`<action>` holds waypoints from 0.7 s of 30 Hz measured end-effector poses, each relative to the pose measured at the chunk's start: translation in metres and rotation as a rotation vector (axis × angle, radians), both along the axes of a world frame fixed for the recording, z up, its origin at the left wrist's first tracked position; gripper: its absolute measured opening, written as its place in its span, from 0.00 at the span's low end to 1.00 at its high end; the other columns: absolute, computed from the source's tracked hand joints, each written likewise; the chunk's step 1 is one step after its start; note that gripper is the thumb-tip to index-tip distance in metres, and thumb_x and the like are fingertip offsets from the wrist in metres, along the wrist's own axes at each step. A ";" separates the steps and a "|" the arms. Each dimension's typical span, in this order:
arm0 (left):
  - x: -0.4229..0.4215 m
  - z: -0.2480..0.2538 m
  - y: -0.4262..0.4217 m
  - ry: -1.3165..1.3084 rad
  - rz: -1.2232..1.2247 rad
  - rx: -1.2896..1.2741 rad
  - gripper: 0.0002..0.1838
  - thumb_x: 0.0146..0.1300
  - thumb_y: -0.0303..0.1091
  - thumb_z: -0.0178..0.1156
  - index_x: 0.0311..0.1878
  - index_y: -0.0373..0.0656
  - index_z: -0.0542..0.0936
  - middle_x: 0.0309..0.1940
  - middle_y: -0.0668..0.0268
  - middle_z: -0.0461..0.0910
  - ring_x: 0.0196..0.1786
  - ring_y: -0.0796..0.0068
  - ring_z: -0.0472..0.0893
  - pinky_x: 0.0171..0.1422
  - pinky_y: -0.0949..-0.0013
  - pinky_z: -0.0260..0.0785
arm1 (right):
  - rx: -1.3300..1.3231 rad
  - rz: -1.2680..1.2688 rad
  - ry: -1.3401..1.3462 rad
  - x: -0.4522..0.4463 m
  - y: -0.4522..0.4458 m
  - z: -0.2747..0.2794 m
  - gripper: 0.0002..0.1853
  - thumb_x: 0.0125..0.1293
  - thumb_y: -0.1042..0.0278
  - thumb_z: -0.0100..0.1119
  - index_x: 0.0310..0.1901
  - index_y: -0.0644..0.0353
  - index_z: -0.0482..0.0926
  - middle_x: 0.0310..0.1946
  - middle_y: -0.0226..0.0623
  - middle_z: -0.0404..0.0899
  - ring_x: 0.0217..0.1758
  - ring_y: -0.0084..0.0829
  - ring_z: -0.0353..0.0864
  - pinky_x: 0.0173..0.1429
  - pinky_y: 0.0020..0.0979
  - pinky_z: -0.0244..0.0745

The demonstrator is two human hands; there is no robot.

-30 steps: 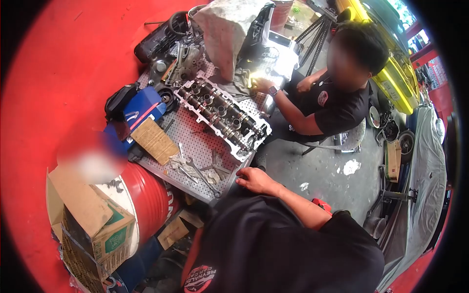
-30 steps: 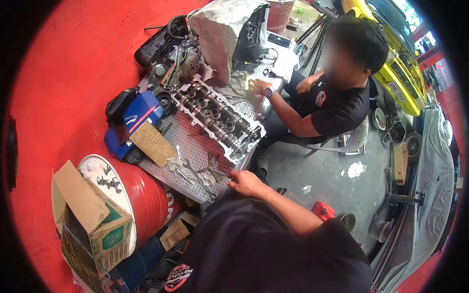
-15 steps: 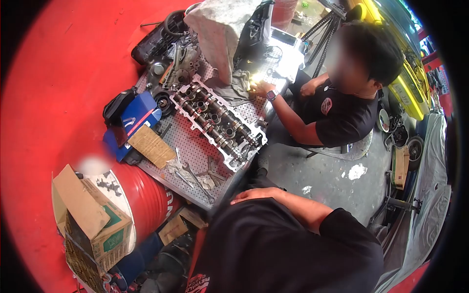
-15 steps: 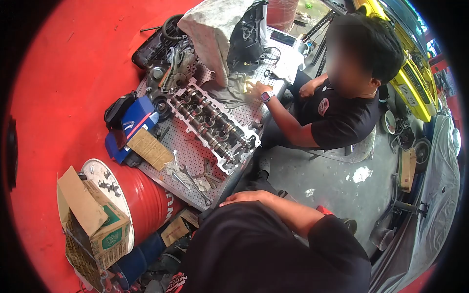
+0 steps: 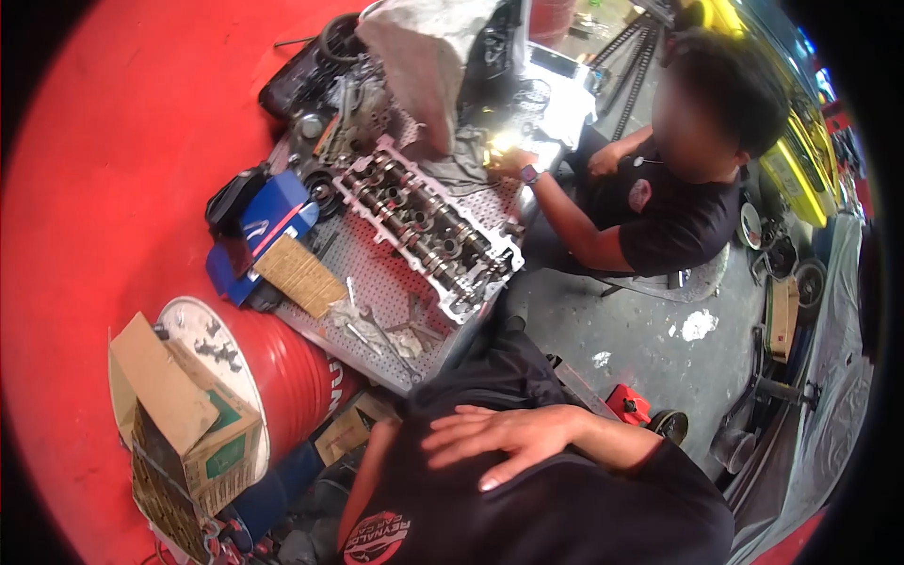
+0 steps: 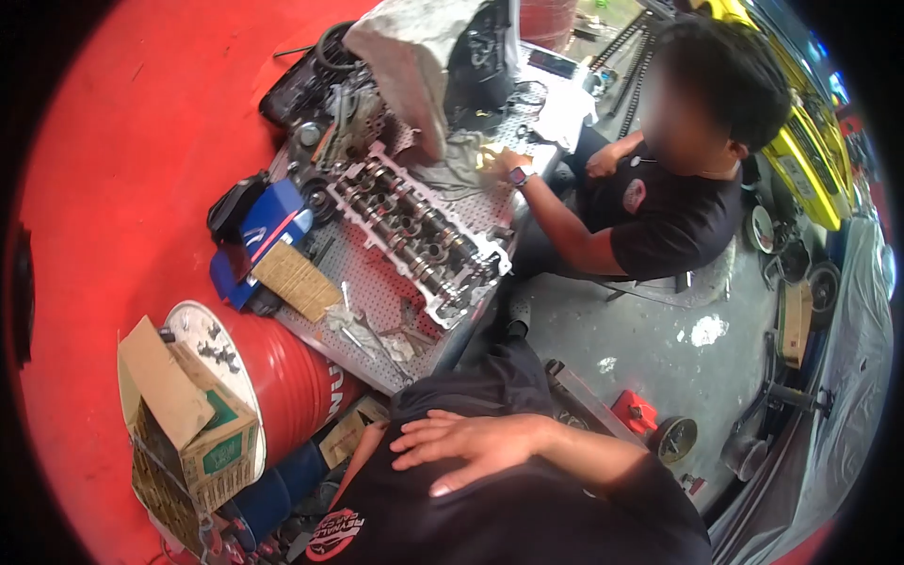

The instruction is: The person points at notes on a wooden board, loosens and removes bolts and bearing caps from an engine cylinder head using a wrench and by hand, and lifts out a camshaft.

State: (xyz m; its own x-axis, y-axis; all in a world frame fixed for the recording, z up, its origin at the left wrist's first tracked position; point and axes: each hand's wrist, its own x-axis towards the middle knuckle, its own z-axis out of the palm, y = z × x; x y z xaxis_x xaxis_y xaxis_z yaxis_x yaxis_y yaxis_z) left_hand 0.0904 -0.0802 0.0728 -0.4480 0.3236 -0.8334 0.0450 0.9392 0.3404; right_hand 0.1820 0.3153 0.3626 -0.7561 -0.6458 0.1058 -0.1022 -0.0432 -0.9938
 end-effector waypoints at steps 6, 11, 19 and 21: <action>-0.008 -0.018 0.004 0.125 0.024 0.086 0.15 0.66 0.38 0.57 0.47 0.38 0.85 0.43 0.50 0.85 0.49 0.53 0.85 0.54 0.56 0.75 | 0.056 -0.181 -0.218 0.028 0.001 0.000 0.33 0.77 0.43 0.49 0.76 0.52 0.63 0.79 0.45 0.53 0.84 0.45 0.44 0.83 0.51 0.36; -0.014 0.005 0.023 -0.010 0.103 0.019 0.17 0.63 0.35 0.59 0.53 0.41 0.84 0.49 0.52 0.85 0.56 0.54 0.84 0.61 0.58 0.73 | 0.485 -0.530 -0.434 0.067 0.005 0.008 0.27 0.77 0.48 0.48 0.68 0.59 0.72 0.69 0.53 0.68 0.73 0.49 0.66 0.74 0.43 0.63; -0.009 -0.083 -0.054 0.042 -0.083 0.049 0.19 0.61 0.42 0.63 0.52 0.43 0.85 0.48 0.52 0.85 0.54 0.53 0.84 0.61 0.58 0.74 | 0.350 0.106 -0.737 0.155 0.018 -0.001 0.23 0.65 0.54 0.64 0.54 0.64 0.81 0.50 0.56 0.82 0.57 0.53 0.80 0.58 0.44 0.76; -0.013 -0.073 -0.053 0.054 -0.069 0.056 0.18 0.61 0.42 0.63 0.50 0.42 0.85 0.44 0.52 0.86 0.49 0.55 0.85 0.56 0.58 0.75 | 0.076 0.126 -0.901 0.173 0.006 -0.018 0.29 0.54 0.48 0.72 0.51 0.64 0.82 0.53 0.56 0.81 0.59 0.56 0.78 0.57 0.44 0.75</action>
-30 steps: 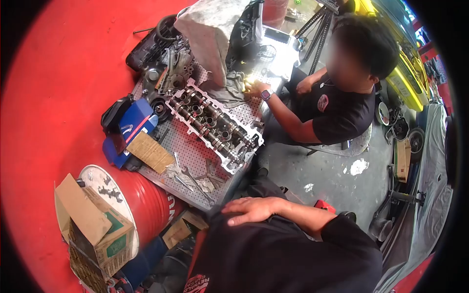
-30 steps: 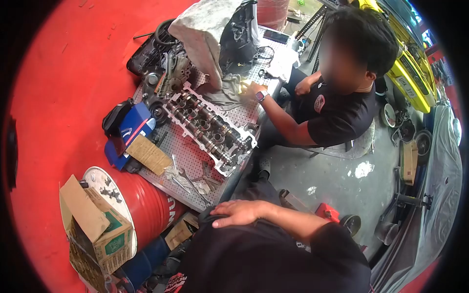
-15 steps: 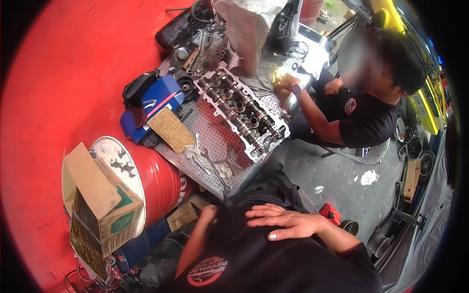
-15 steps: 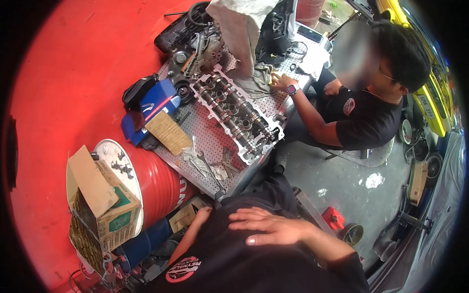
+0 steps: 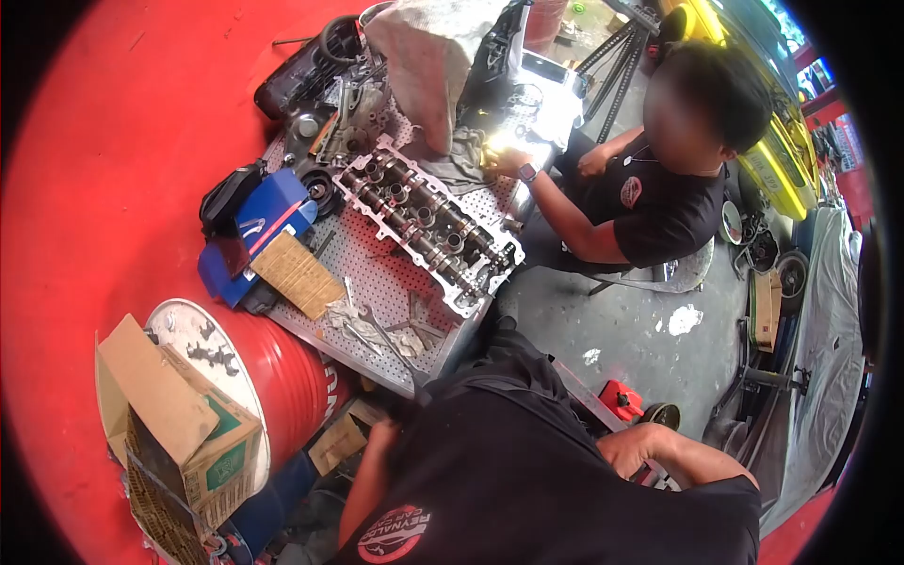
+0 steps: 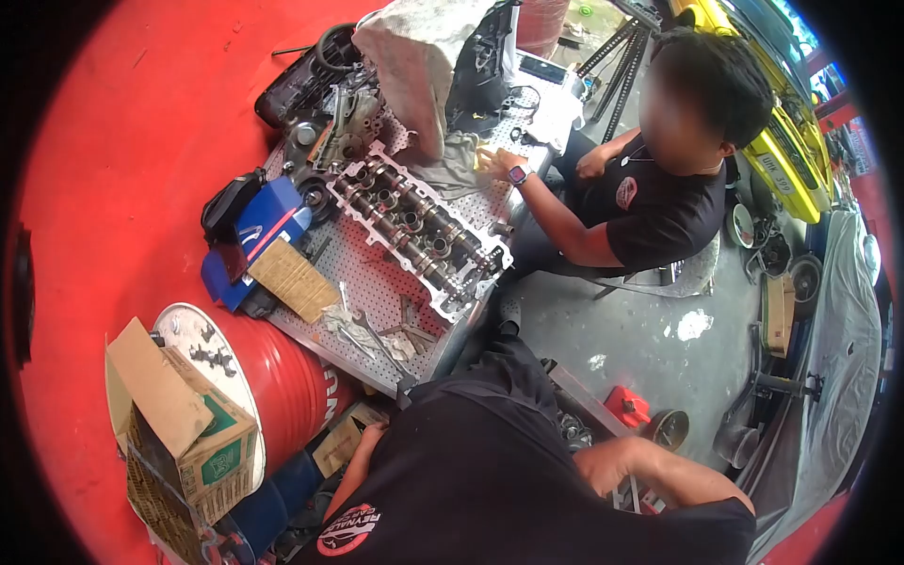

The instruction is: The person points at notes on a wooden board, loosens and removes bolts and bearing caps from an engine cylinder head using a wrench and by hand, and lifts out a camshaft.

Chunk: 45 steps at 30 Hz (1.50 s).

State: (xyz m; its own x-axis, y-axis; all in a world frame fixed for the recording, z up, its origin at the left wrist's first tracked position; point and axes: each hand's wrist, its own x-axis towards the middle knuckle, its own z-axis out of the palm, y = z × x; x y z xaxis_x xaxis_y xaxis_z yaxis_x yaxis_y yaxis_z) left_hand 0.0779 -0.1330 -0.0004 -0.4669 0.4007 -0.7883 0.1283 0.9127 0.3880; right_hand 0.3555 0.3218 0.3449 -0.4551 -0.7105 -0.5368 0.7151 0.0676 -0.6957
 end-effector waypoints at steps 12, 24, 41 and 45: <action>-0.010 0.052 0.046 0.041 0.059 0.071 0.14 0.64 0.40 0.61 0.41 0.37 0.85 0.32 0.53 0.85 0.35 0.59 0.86 0.41 0.56 0.77 | 0.590 0.050 0.496 -0.020 -0.009 -0.010 0.26 0.45 0.52 0.72 0.47 0.54 0.83 0.42 0.49 0.85 0.50 0.55 0.82 0.51 0.49 0.77; 0.002 0.031 0.047 0.097 0.039 0.148 0.25 0.71 0.54 0.56 0.46 0.38 0.85 0.42 0.45 0.85 0.51 0.47 0.84 0.55 0.52 0.74 | 0.601 0.070 0.514 -0.006 -0.012 -0.035 0.31 0.49 0.47 0.71 0.53 0.56 0.81 0.52 0.47 0.83 0.55 0.52 0.81 0.55 0.46 0.76; 0.005 0.015 0.014 -0.156 0.174 -0.127 0.34 0.74 0.62 0.44 0.48 0.39 0.86 0.47 0.44 0.84 0.55 0.46 0.83 0.61 0.52 0.73 | 0.542 -0.175 0.254 0.030 -0.049 -0.034 0.33 0.51 0.49 0.70 0.55 0.63 0.81 0.52 0.55 0.82 0.57 0.55 0.81 0.58 0.43 0.74; 0.009 -0.008 0.023 0.035 0.070 -0.027 0.27 0.67 0.58 0.57 0.39 0.39 0.87 0.37 0.52 0.86 0.43 0.49 0.85 0.50 0.53 0.75 | 0.550 -0.162 0.252 0.029 -0.045 -0.034 0.33 0.50 0.49 0.71 0.55 0.63 0.81 0.52 0.55 0.82 0.57 0.55 0.80 0.58 0.43 0.74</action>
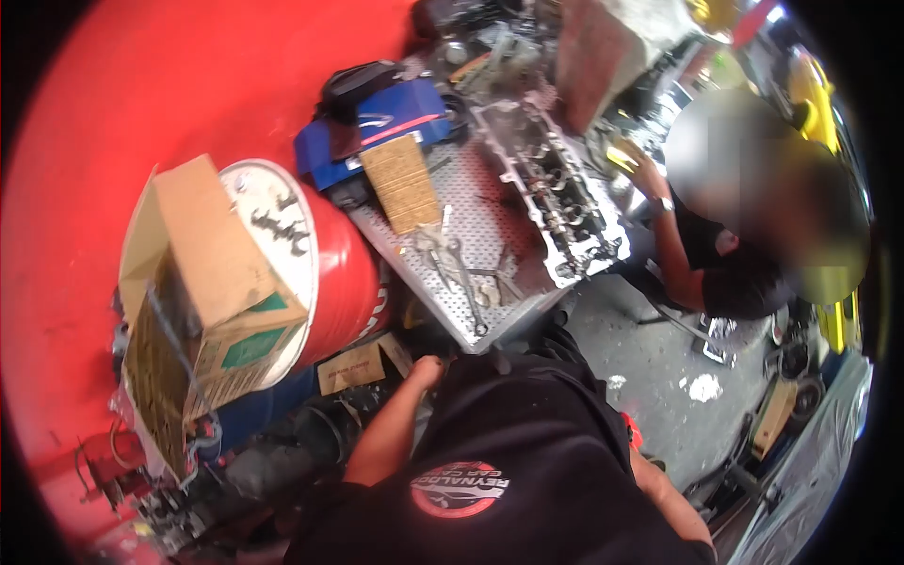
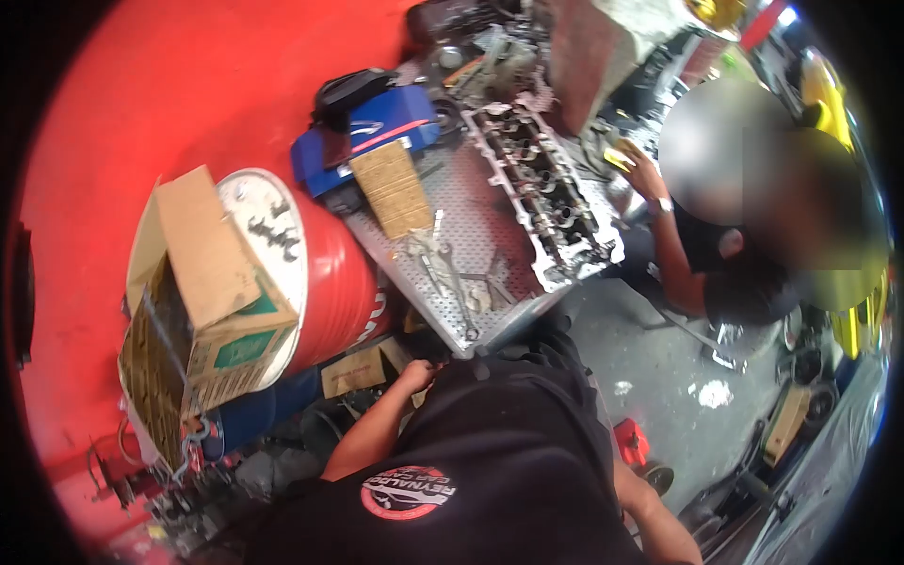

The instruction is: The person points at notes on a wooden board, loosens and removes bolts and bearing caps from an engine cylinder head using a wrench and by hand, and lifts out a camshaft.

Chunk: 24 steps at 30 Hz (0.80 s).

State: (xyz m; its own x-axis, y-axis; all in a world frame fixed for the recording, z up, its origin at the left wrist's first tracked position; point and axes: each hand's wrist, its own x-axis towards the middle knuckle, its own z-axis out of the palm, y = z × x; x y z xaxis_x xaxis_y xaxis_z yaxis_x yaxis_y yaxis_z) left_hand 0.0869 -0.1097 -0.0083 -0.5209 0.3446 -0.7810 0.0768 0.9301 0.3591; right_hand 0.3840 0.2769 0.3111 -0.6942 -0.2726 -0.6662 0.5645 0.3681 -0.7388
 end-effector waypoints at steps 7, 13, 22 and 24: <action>-0.003 0.024 0.025 -0.045 0.092 0.017 0.19 0.58 0.44 0.60 0.44 0.40 0.87 0.45 0.49 0.85 0.51 0.48 0.84 0.56 0.54 0.76 | 0.033 0.034 -0.030 -0.015 0.008 -0.005 0.34 0.50 0.49 0.71 0.55 0.63 0.81 0.53 0.55 0.82 0.58 0.54 0.80 0.59 0.43 0.74; -0.006 0.027 0.029 -0.083 0.082 -0.047 0.20 0.56 0.44 0.63 0.46 0.41 0.87 0.48 0.48 0.85 0.54 0.49 0.84 0.58 0.54 0.76 | 0.035 0.074 -0.023 -0.026 0.006 -0.012 0.34 0.49 0.48 0.71 0.55 0.63 0.80 0.54 0.54 0.82 0.58 0.54 0.80 0.59 0.43 0.74; -0.003 0.002 0.012 -0.056 -0.005 -0.063 0.21 0.62 0.50 0.61 0.45 0.42 0.87 0.46 0.50 0.85 0.52 0.50 0.84 0.57 0.55 0.76 | 0.028 0.102 -0.015 -0.034 0.001 -0.014 0.35 0.49 0.48 0.72 0.56 0.63 0.80 0.54 0.54 0.82 0.59 0.54 0.80 0.60 0.43 0.74; -0.003 0.001 0.010 -0.057 0.012 -0.051 0.21 0.62 0.50 0.61 0.45 0.42 0.87 0.46 0.50 0.85 0.52 0.50 0.84 0.56 0.54 0.76 | 0.023 0.107 -0.015 -0.036 -0.001 -0.015 0.35 0.48 0.48 0.72 0.56 0.63 0.80 0.54 0.54 0.82 0.59 0.54 0.79 0.60 0.43 0.73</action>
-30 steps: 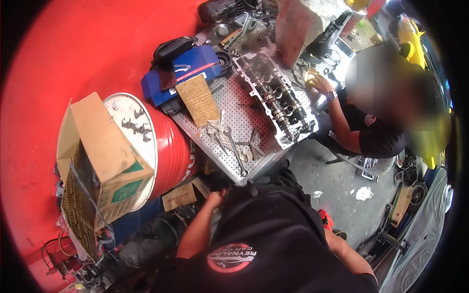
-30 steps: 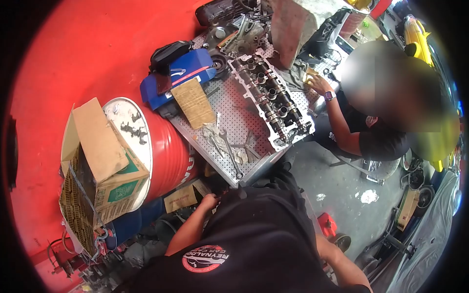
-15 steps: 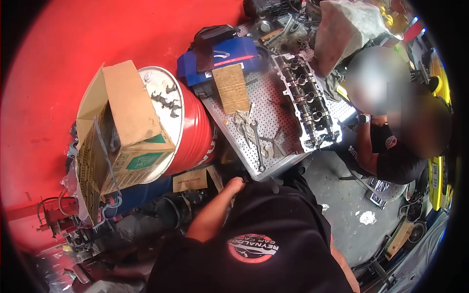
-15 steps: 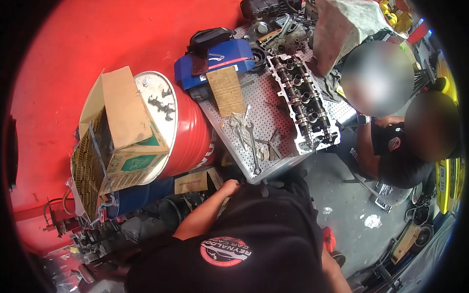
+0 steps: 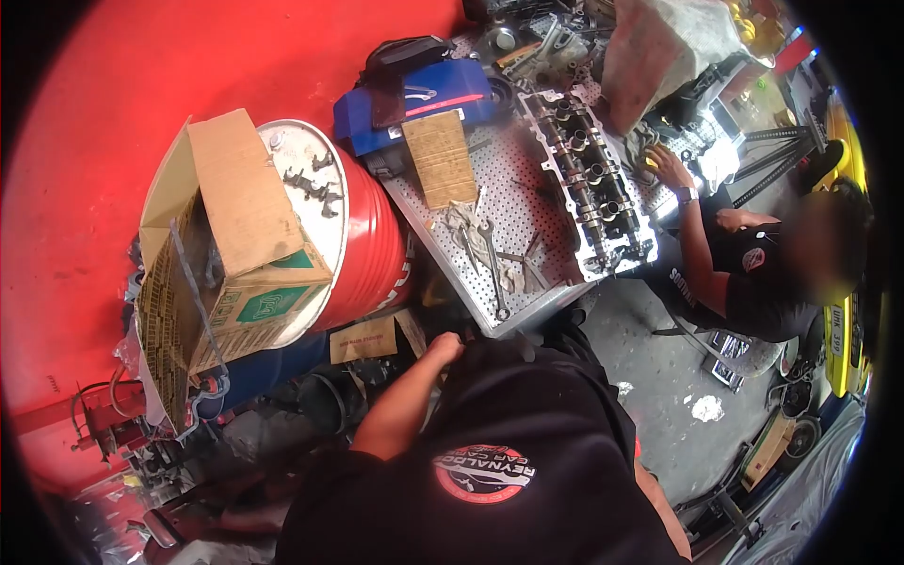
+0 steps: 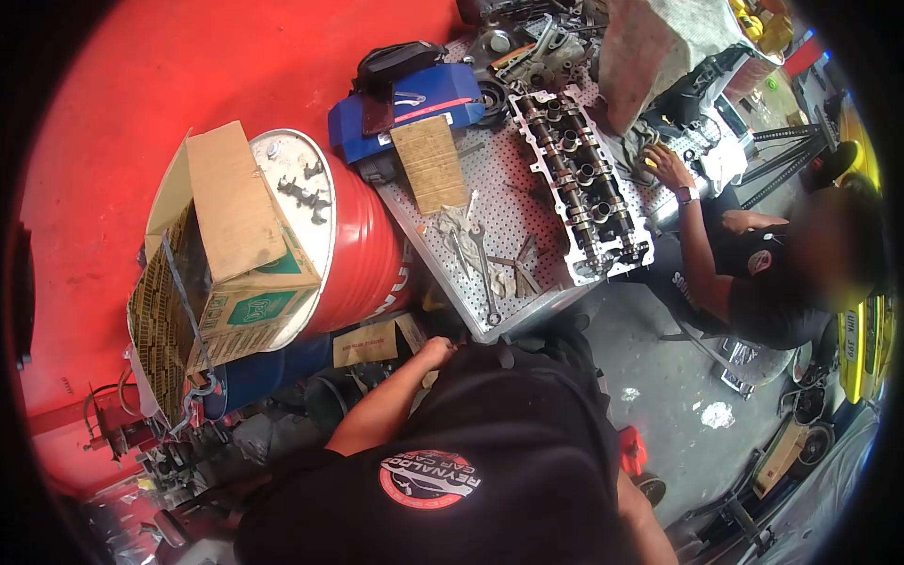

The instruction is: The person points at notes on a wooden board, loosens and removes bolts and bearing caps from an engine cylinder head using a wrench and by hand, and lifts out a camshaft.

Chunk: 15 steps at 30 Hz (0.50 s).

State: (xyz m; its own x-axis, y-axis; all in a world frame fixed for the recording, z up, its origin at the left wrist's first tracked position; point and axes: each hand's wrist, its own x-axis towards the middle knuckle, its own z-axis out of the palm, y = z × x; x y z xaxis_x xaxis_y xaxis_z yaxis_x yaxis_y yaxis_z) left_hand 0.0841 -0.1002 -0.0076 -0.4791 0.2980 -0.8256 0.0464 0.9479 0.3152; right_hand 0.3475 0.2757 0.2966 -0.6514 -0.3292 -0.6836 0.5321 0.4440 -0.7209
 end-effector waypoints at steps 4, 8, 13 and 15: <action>-0.003 0.005 0.003 0.041 -0.026 0.018 0.19 0.60 0.47 0.62 0.44 0.42 0.88 0.43 0.51 0.86 0.48 0.51 0.86 0.54 0.54 0.77 | 0.000 0.002 -0.004 -0.005 -0.002 0.000 0.36 0.48 0.48 0.72 0.56 0.63 0.80 0.55 0.54 0.81 0.60 0.53 0.79 0.60 0.43 0.73; -0.011 0.013 0.011 -0.012 0.009 0.032 0.18 0.59 0.43 0.62 0.43 0.39 0.87 0.40 0.50 0.86 0.41 0.53 0.87 0.47 0.54 0.79 | 0.000 -0.001 -0.012 -0.008 -0.004 0.000 0.36 0.48 0.48 0.73 0.56 0.63 0.80 0.55 0.54 0.81 0.60 0.53 0.79 0.61 0.42 0.73; -0.019 0.015 0.021 0.007 -0.050 0.053 0.17 0.59 0.41 0.61 0.41 0.37 0.87 0.36 0.50 0.86 0.36 0.53 0.88 0.39 0.53 0.81 | 0.003 -0.010 -0.028 -0.010 -0.008 0.002 0.37 0.47 0.47 0.73 0.57 0.63 0.80 0.55 0.54 0.81 0.61 0.53 0.79 0.61 0.42 0.73; -0.023 0.019 0.028 -0.064 0.003 -0.003 0.19 0.58 0.41 0.62 0.45 0.37 0.86 0.45 0.48 0.85 0.48 0.51 0.85 0.52 0.53 0.78 | 0.004 -0.019 -0.034 -0.010 -0.009 0.002 0.37 0.47 0.47 0.73 0.57 0.63 0.80 0.56 0.54 0.81 0.61 0.53 0.79 0.61 0.42 0.73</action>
State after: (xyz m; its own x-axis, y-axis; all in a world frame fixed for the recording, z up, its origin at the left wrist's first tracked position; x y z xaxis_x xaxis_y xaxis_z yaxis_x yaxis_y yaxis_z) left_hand 0.0612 -0.0721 0.0116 -0.4264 0.2946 -0.8552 0.0239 0.9488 0.3150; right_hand 0.3376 0.2663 0.2990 -0.6339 -0.3139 -0.7068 0.5646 0.4367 -0.7003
